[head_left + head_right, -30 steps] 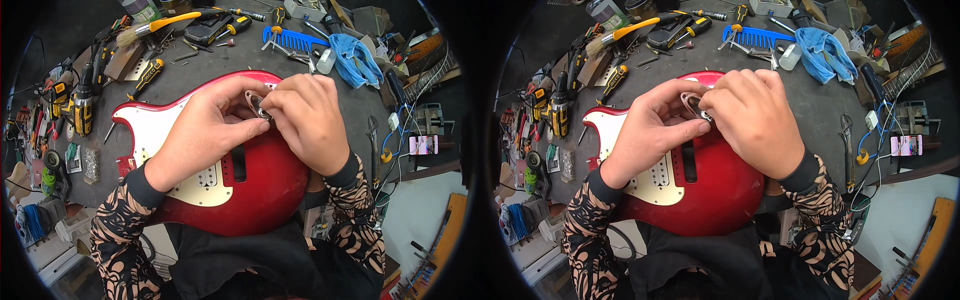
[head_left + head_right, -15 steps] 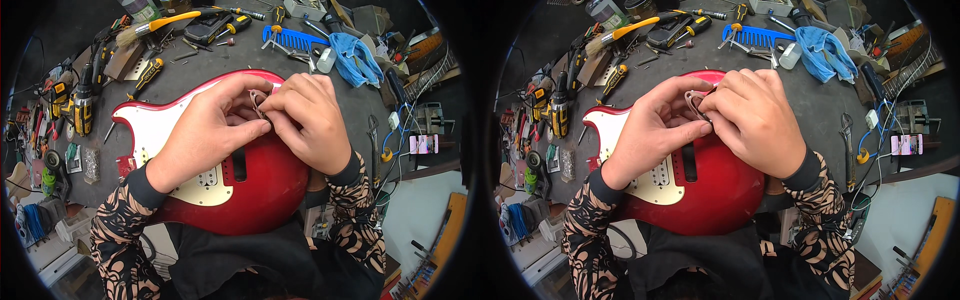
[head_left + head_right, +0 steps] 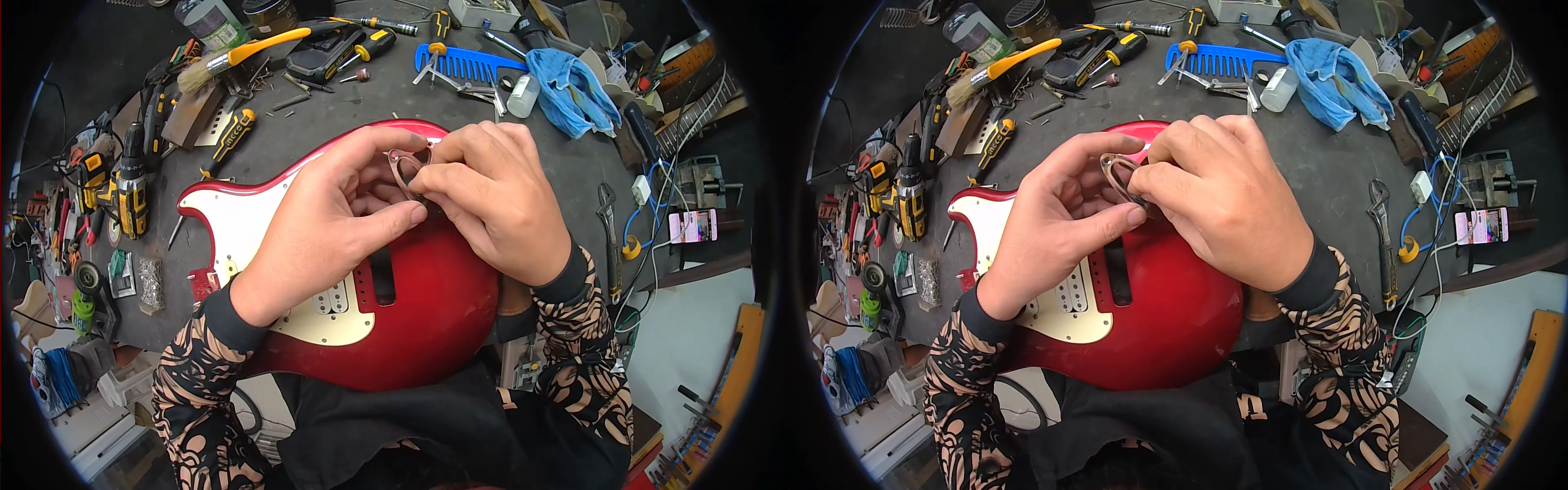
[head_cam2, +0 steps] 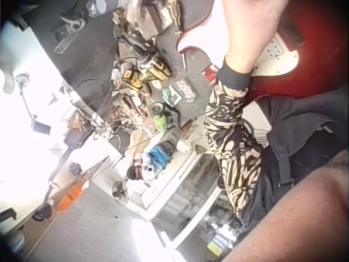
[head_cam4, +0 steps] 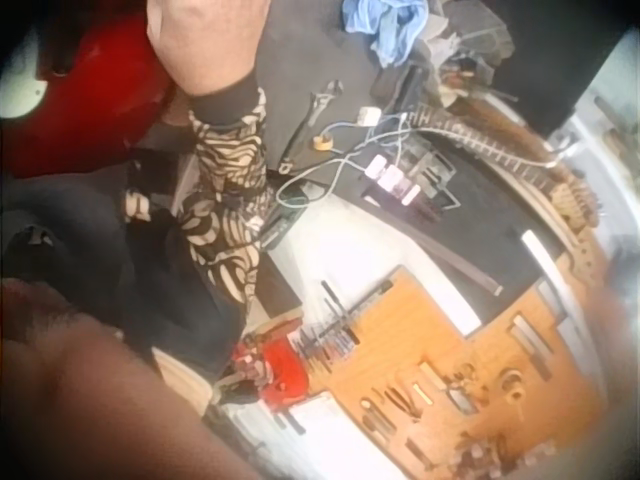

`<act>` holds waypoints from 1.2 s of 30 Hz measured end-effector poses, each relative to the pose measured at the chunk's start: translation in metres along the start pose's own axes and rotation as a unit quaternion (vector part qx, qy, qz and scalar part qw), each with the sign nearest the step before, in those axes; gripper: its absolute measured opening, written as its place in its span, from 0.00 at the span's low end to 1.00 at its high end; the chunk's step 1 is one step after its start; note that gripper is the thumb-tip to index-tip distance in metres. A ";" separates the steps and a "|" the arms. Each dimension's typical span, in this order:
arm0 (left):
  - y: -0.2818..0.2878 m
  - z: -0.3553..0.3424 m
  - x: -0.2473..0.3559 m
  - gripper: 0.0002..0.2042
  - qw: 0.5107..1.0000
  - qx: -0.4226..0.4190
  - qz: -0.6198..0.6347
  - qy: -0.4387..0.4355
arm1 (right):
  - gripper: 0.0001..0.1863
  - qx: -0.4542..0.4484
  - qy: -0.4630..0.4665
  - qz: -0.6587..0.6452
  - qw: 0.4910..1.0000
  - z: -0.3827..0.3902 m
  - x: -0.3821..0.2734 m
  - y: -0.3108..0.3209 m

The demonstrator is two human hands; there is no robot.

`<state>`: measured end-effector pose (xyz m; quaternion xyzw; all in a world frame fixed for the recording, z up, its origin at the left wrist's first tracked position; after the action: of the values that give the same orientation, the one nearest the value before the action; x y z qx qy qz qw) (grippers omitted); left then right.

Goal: The person sands a small wooden block, then handles small metal hardware and screws on a red electric guitar body. They use a brush to clean the guitar's pickguard area and assemble a metal bridge component with screws and springs, repeatedly adjusting and inspecting the parts.

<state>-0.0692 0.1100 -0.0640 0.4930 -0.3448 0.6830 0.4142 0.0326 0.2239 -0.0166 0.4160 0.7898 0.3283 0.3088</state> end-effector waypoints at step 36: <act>0.015 -0.013 0.004 0.17 0.996 0.063 0.042 -0.052 | 0.15 0.136 -0.245 -0.440 0.853 0.031 0.031 -0.039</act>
<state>-0.0886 0.1158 -0.0647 0.5378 -0.3426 0.6938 0.3347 0.0243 0.2414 -0.0714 0.1298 0.8259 -0.0653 0.5447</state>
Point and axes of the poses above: each hand's wrist, its own z-axis away from the middle knuckle, its own y-axis out of the back of the hand, x = y × z, the point moved 8 cm from there along -z, towards the middle knuckle, and after that the axes turned 12 degrees about y, right-handed, at the moved point
